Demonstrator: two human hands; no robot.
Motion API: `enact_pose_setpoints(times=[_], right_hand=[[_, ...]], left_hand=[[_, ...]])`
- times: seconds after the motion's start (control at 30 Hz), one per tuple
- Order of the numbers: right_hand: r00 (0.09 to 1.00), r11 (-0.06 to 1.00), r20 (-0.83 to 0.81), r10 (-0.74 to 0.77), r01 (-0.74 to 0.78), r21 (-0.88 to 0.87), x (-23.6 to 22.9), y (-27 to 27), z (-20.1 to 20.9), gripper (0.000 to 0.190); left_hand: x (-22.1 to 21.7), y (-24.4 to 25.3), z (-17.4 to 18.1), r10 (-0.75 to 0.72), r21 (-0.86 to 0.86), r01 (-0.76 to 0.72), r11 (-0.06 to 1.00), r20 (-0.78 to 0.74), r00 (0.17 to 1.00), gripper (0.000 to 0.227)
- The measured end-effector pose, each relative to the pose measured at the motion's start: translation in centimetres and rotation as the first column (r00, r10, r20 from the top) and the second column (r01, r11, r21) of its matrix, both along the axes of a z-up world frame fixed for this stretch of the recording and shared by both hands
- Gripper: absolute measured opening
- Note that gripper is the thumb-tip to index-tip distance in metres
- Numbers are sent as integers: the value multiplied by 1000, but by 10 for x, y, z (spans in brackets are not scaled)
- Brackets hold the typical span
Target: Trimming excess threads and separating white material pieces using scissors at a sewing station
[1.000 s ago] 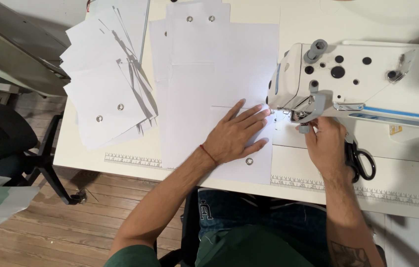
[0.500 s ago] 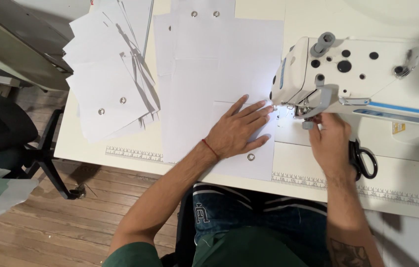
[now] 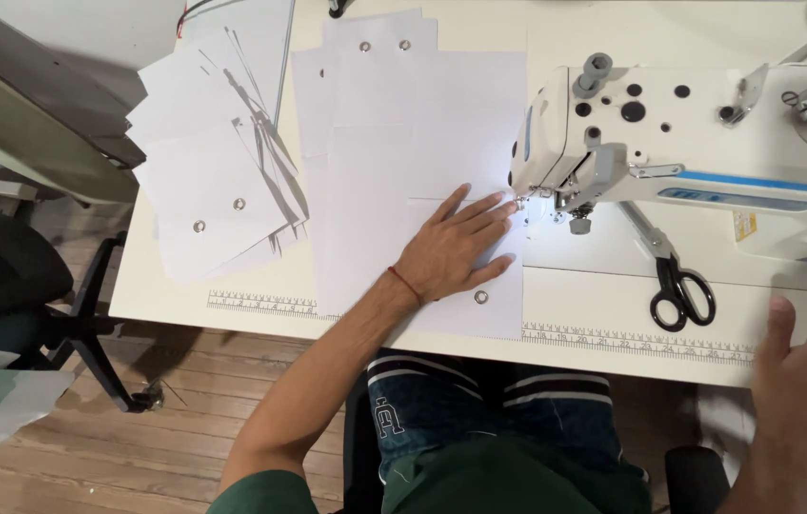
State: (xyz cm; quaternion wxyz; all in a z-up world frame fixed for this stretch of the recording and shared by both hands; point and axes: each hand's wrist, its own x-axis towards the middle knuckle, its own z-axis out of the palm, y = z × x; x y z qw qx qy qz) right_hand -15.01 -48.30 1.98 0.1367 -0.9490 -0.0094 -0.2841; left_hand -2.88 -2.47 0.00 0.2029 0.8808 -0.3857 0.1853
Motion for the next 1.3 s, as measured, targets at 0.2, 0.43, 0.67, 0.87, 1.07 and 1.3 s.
enact_pose_setpoints(times=[0.2, 0.43, 0.67, 0.87, 1.07, 1.3], right_hand=[[979, 993, 178, 98, -86, -77, 3, 8, -1, 47], [981, 987, 148, 121, -103, -123, 2, -8, -28, 50], [984, 991, 143, 103, -89, -101, 1, -6, -28, 50], [988, 994, 120, 94, -86, -74, 1, -5, -26, 53], [987, 992, 132, 91, -78, -100, 2, -8, -29, 52], [984, 998, 169, 50, -42, -52, -2, 32, 13, 67]], left_hand=[[0, 0, 2, -2, 10, 2, 1000, 0, 1000, 49], [-1, 1, 4, 2, 19, -2, 1000, -3, 1000, 49], [-1, -1, 6, 10, 29, -10, 1000, 0, 1000, 48], [-2, -2, 6, 6, 23, -6, 1000, -13, 1000, 46], [-4, -1, 7, 7, 23, -7, 1000, 0, 1000, 48], [-4, -1, 8, -1, 44, 2, 999, -37, 999, 52]])
